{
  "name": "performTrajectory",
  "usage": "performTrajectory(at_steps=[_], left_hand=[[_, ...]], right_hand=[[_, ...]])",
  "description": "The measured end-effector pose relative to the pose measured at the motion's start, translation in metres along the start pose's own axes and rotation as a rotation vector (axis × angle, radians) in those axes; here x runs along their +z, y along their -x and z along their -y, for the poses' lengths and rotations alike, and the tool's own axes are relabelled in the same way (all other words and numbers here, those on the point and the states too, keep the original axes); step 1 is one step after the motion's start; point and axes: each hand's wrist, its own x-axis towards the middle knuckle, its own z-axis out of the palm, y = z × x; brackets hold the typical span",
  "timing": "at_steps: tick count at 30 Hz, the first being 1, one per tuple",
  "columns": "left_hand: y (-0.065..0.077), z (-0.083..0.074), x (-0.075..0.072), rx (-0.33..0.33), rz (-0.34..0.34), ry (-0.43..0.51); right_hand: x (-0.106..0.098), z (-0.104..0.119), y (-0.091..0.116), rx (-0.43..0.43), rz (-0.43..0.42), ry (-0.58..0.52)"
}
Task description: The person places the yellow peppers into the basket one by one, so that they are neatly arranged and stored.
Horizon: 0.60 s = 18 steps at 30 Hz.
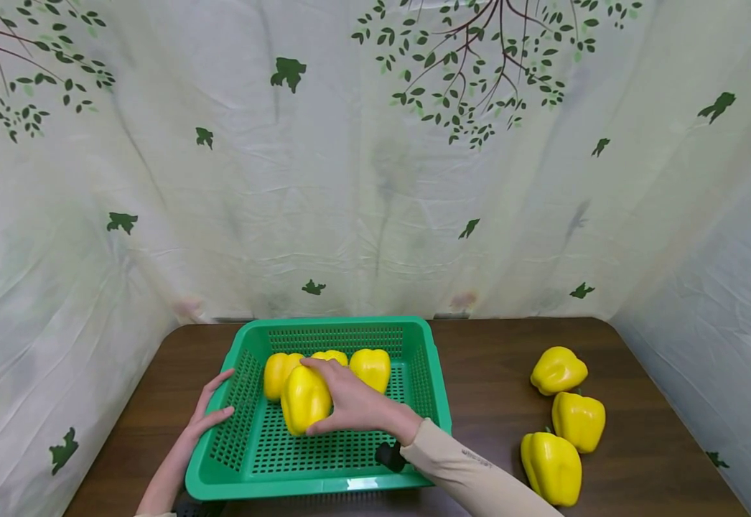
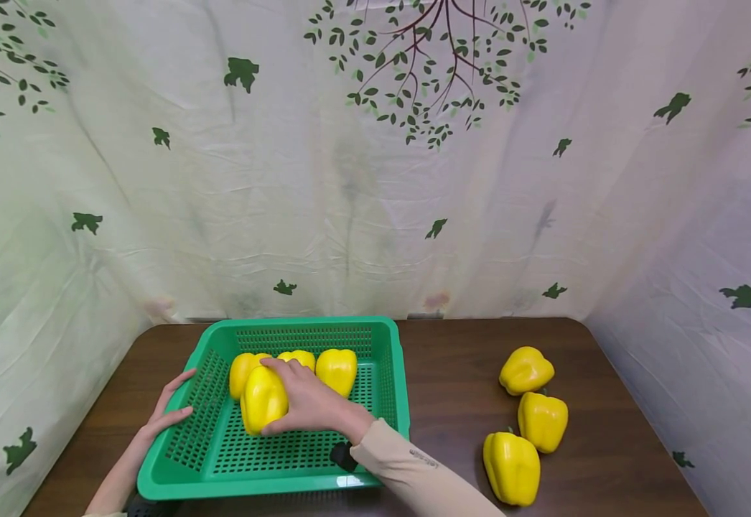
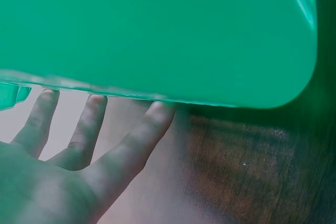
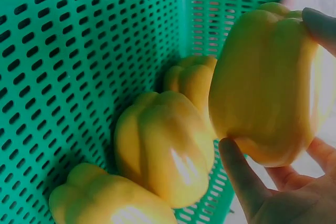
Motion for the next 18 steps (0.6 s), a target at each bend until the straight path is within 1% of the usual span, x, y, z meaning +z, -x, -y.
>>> performTrajectory(at_steps=[6,13,15,18], left_hand=[[0.0,0.0,0.0,-0.015,-0.014,-0.008],[0.0,0.0,0.0,-0.007,-0.011,-0.017],[0.0,-0.001,0.0,-0.02,-0.011,-0.011],[0.002,-0.003,0.0,-0.068,-0.012,-0.004]], right_hand=[[0.01,0.003,-0.009,0.011,0.052,0.017],[0.021,0.005,-0.018,-0.009,0.096,0.028],[0.024,0.006,-0.02,-0.011,0.111,0.029],[0.027,0.006,-0.023,-0.007,0.127,0.036]])
